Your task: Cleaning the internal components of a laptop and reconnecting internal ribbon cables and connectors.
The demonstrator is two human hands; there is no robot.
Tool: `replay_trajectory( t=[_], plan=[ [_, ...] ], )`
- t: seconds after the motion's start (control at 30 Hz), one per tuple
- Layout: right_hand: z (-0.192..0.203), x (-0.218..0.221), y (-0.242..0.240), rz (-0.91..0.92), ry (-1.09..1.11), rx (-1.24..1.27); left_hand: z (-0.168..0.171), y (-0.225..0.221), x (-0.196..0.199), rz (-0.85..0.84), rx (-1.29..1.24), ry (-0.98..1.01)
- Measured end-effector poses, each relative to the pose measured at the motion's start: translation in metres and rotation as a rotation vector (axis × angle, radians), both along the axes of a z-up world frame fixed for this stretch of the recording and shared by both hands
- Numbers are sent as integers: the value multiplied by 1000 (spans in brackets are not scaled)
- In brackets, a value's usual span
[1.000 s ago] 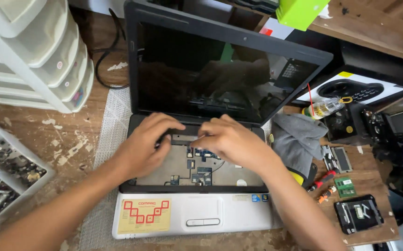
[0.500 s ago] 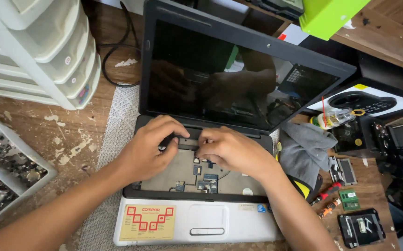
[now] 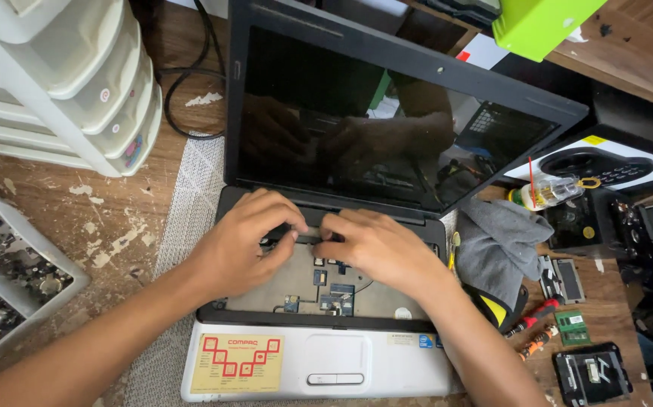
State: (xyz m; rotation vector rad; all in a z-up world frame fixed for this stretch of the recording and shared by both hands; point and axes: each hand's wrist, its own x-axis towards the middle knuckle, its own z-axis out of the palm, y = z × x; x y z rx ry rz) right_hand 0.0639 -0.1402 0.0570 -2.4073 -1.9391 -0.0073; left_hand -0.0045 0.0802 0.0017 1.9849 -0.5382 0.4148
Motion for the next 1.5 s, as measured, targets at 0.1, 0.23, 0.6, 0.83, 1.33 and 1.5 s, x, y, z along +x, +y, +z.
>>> replay_trajectory(
  t=[0.1, 0.23, 0.6, 0.83, 1.33, 1.5],
  plan=[
    [-14, 0, -4, 6, -34, 19, -4, 1, 1, -9, 21, -16],
    [-18, -3, -6, -1, -45, -8, 1, 1, -1, -9, 35, -1],
    [-31, -3, -10, -10, 25, 49, 4, -1, -2, -7, 180, -50],
    [-34, -2, -10, 11, 45, 99, -2, -2, -2, 4, 225, -42],
    [-36, 9, -11, 50, 238, 102, 1, 0, -3, 0, 169, -68],
    [-38, 6, -12, 11, 152, 59, 0, -1, -3, -1, 171, -95]
  ],
)
